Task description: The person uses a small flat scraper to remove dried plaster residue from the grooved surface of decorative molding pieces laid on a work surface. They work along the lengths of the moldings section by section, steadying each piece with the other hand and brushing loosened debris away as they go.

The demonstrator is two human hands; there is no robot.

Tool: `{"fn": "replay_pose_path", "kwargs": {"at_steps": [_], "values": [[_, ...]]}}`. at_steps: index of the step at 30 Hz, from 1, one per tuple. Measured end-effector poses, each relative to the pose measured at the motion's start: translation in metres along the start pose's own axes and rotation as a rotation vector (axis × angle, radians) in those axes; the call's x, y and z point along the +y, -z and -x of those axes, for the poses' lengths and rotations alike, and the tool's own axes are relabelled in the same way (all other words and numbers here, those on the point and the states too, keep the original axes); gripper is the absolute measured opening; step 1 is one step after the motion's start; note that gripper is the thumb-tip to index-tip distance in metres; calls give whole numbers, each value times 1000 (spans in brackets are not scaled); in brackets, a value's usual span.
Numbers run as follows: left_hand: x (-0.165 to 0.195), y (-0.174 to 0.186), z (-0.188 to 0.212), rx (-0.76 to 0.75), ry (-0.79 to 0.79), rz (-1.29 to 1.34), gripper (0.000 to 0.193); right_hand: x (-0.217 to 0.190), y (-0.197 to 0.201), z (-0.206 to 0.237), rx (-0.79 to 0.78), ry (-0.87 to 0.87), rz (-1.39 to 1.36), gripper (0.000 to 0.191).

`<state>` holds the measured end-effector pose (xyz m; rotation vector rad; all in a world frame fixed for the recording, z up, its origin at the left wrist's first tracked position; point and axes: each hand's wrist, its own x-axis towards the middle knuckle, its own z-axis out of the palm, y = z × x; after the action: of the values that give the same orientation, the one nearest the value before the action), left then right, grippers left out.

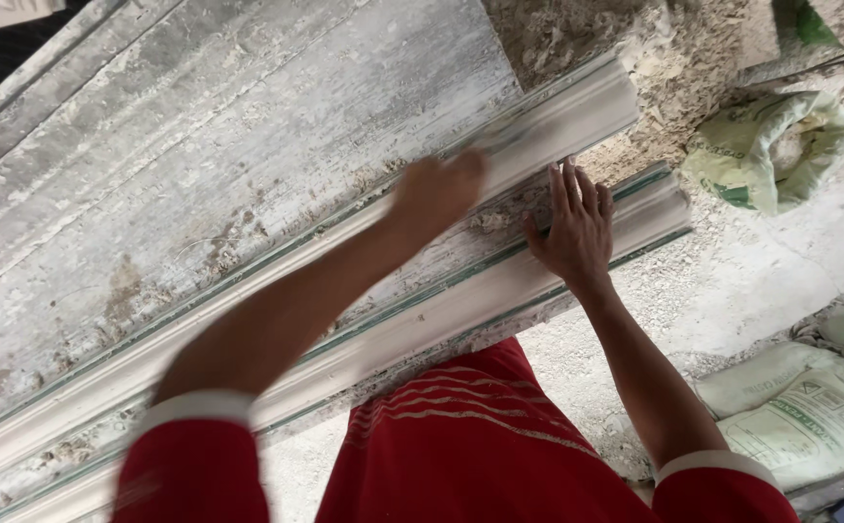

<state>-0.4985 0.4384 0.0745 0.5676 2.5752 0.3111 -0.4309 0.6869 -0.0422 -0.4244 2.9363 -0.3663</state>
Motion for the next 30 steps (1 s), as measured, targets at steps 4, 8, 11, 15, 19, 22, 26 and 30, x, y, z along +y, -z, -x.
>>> {"fn": "replay_pose_path", "kwargs": {"at_steps": [4,8,11,15,19,22,26,30], "values": [[72,-4,-133,440,-136,-135,11,-2,7,2,1,-2,-11,74],[73,0,-145,529,-142,-100,8,-2,8,1,98,40,-64,71],[24,-1,-72,31,93,-54,20,0,4,1,129,41,-46,72],[-56,-4,61,149,220,32,40,0,-1,1,124,27,-52,69],[-80,-34,92,92,440,142,29,0,0,0,101,44,-37,72],[-37,-39,21,220,460,209,34,-2,3,0,100,49,-21,71],[54,-8,-110,305,458,294,31,-2,6,-2,93,42,-14,73],[91,21,-160,413,335,233,18,1,6,-3,83,33,-14,72]]}}
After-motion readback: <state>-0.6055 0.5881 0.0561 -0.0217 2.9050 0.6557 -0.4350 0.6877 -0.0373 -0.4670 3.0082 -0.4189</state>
